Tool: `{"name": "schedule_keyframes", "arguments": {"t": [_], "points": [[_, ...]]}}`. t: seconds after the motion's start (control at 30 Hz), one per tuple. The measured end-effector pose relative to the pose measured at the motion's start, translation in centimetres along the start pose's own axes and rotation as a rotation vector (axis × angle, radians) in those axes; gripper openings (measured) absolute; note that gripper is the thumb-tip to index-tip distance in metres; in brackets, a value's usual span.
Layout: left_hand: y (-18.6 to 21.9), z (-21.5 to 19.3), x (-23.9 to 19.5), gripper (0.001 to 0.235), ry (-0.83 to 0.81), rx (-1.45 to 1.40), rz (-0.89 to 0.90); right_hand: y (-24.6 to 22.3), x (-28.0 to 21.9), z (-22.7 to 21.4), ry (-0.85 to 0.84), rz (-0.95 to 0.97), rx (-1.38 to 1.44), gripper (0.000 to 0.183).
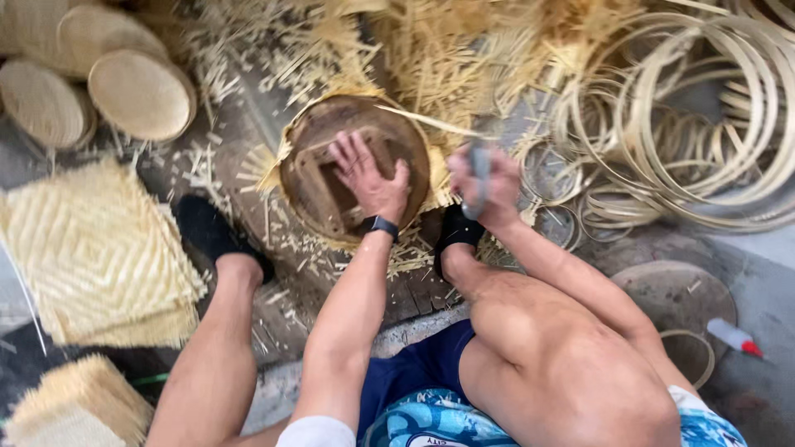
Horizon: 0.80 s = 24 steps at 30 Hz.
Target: The person places a woven mat onto a wooden mold, then uses shears to trim the excess mat edges around the circular rim. The person repeats this process with multiple mats, stacking the finished pieces aside.
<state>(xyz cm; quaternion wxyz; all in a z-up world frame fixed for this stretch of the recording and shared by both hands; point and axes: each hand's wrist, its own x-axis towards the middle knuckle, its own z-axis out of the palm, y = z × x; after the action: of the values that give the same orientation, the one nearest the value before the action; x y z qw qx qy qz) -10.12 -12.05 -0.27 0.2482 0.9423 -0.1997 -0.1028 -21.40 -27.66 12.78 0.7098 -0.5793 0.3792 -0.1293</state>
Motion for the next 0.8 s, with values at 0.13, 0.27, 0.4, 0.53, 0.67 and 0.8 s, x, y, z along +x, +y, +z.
{"name": "schedule_keyframes", "arguments": {"t": [0.13, 0.27, 0.4, 0.53, 0.67, 0.8], "points": [[1.0, -1.0, 0.0, 0.112, 0.021, -0.038, 0.010, 1.3, 1.8, 1.6, -0.068, 0.667, -0.082, 0.026], [1.5, -1.7, 0.5, 0.111, 0.011, -0.081, 0.029, 1.0, 2.7, -1.8, -0.089, 0.558, -0.102, 0.026], [0.8, -2.6, -0.2, 0.112, -0.067, -0.108, 0.103, 1.9, 2.7, -5.5, -0.136, 0.301, -0.844, 0.045], [0.5, -2.6, -0.6, 0.116, -0.120, -0.127, 0.122, 5.2, 4.6, -5.8, -0.223, -0.397, -1.440, 0.060], [0.4, -2.8, -0.6, 0.116, -0.113, -0.130, 0.138, 8.1, 6.9, -4.3, -0.278, -0.062, -1.562, 0.045], [0.3, -2.9, -0.6, 0.117, -0.129, -0.142, 0.135, 6.7, 8.3, -5.3, -0.379, 0.137, -1.606, 0.027]]}}
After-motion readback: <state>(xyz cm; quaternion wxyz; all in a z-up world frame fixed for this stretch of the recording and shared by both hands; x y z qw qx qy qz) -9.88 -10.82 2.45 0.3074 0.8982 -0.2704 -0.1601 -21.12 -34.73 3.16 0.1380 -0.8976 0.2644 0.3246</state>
